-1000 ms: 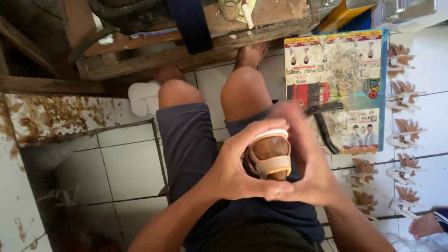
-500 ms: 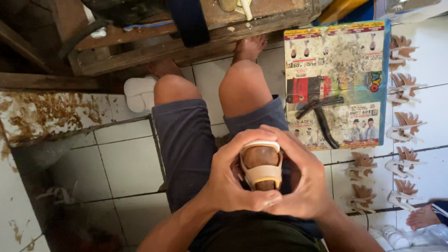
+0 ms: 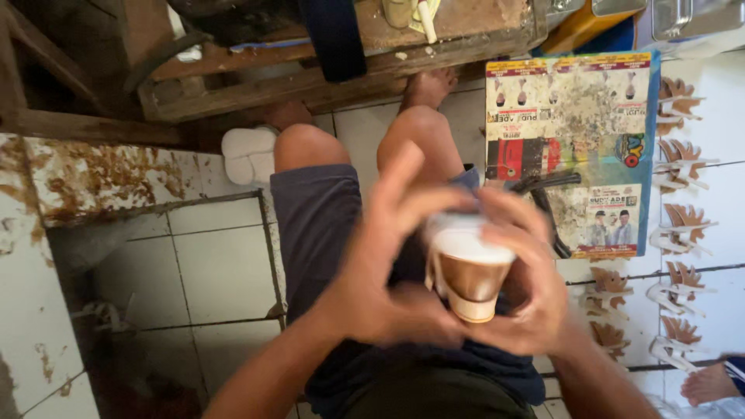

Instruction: The person sits on the floor assembling a sandal on a wooden last. They file and trim the sandal upper with a rasp, press and fit the sole, heat the sole over a gas burner flame, and press the heated sole onto the lasted upper.

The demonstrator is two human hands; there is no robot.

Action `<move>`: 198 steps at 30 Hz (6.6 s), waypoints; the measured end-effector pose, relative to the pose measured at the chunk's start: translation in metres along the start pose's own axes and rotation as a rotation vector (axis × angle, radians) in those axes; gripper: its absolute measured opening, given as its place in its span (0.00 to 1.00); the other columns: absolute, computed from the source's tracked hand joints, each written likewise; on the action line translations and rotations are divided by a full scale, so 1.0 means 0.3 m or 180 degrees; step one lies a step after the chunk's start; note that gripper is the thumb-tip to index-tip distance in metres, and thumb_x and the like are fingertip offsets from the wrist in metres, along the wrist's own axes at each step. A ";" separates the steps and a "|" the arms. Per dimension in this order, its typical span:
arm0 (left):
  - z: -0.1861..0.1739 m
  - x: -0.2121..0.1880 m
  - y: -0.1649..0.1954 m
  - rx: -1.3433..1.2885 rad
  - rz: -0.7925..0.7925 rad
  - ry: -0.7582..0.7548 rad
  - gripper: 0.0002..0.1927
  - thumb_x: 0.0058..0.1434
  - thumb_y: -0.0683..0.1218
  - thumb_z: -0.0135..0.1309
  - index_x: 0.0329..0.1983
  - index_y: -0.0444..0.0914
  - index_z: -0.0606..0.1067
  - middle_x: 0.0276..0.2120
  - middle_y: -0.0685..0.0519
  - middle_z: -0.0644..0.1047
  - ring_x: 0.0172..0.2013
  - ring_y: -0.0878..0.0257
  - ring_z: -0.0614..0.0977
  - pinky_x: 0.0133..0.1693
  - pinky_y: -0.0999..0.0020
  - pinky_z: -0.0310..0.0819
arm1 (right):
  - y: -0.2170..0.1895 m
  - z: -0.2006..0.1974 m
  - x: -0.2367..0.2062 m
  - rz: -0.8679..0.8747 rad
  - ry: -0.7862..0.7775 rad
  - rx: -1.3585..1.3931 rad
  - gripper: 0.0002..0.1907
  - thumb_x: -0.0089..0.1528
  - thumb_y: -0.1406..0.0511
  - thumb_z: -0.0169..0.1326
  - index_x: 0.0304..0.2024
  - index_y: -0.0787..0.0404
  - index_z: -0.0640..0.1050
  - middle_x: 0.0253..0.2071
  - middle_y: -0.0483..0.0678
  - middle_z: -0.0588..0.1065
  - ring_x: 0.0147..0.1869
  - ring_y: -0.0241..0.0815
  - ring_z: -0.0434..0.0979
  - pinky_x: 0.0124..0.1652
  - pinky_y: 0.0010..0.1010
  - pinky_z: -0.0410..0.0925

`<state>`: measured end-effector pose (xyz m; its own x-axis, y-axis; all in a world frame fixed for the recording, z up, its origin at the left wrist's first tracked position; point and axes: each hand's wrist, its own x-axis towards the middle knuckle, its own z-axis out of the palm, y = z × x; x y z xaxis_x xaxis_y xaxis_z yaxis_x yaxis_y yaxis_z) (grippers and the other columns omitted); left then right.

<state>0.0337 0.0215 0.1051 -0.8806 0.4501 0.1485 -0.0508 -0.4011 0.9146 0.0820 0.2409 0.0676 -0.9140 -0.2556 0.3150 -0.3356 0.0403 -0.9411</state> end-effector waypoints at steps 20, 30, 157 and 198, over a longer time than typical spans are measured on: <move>-0.017 0.240 -0.064 0.2063 0.0212 -0.0583 0.24 0.62 0.49 0.64 0.57 0.33 0.75 0.42 0.46 0.81 0.42 0.57 0.86 0.46 0.66 0.79 | -0.050 -0.148 0.238 0.1510 -0.0308 -0.0221 0.27 0.70 0.64 0.50 0.70 0.60 0.61 0.54 0.49 0.73 0.55 0.36 0.72 0.52 0.30 0.69; -0.055 0.256 -0.098 0.2752 0.0347 -0.0903 0.25 0.63 0.53 0.62 0.56 0.34 0.73 0.41 0.43 0.81 0.41 0.46 0.85 0.42 0.57 0.78 | -0.071 -0.139 0.268 0.1398 -0.0251 -0.0473 0.28 0.66 0.64 0.57 0.65 0.62 0.63 0.50 0.46 0.72 0.52 0.33 0.73 0.49 0.25 0.70; 0.160 -0.055 -0.152 -0.2440 -0.0464 0.1356 0.42 0.59 0.45 0.50 0.76 0.46 0.50 0.54 0.42 0.70 0.48 0.48 0.80 0.50 0.45 0.78 | 0.006 0.047 0.032 0.1168 0.0612 0.1862 0.36 0.72 0.51 0.46 0.75 0.67 0.58 0.75 0.56 0.62 0.79 0.49 0.61 0.73 0.40 0.58; -0.262 -0.783 0.504 -0.0667 0.2027 0.3039 0.36 0.63 0.48 0.57 0.74 0.39 0.61 0.54 0.44 0.74 0.54 0.48 0.78 0.60 0.41 0.74 | 0.333 0.207 0.362 0.1961 -0.0428 -0.0936 0.22 0.75 0.63 0.45 0.67 0.70 0.71 0.58 0.63 0.74 0.62 0.54 0.76 0.59 0.43 0.70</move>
<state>0.1957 -0.2076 0.1788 -0.7671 -0.6275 0.1334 0.5298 -0.5023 0.6834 -0.0365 0.1573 0.0001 -0.9280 -0.2188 -0.3017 0.1702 0.4715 -0.8653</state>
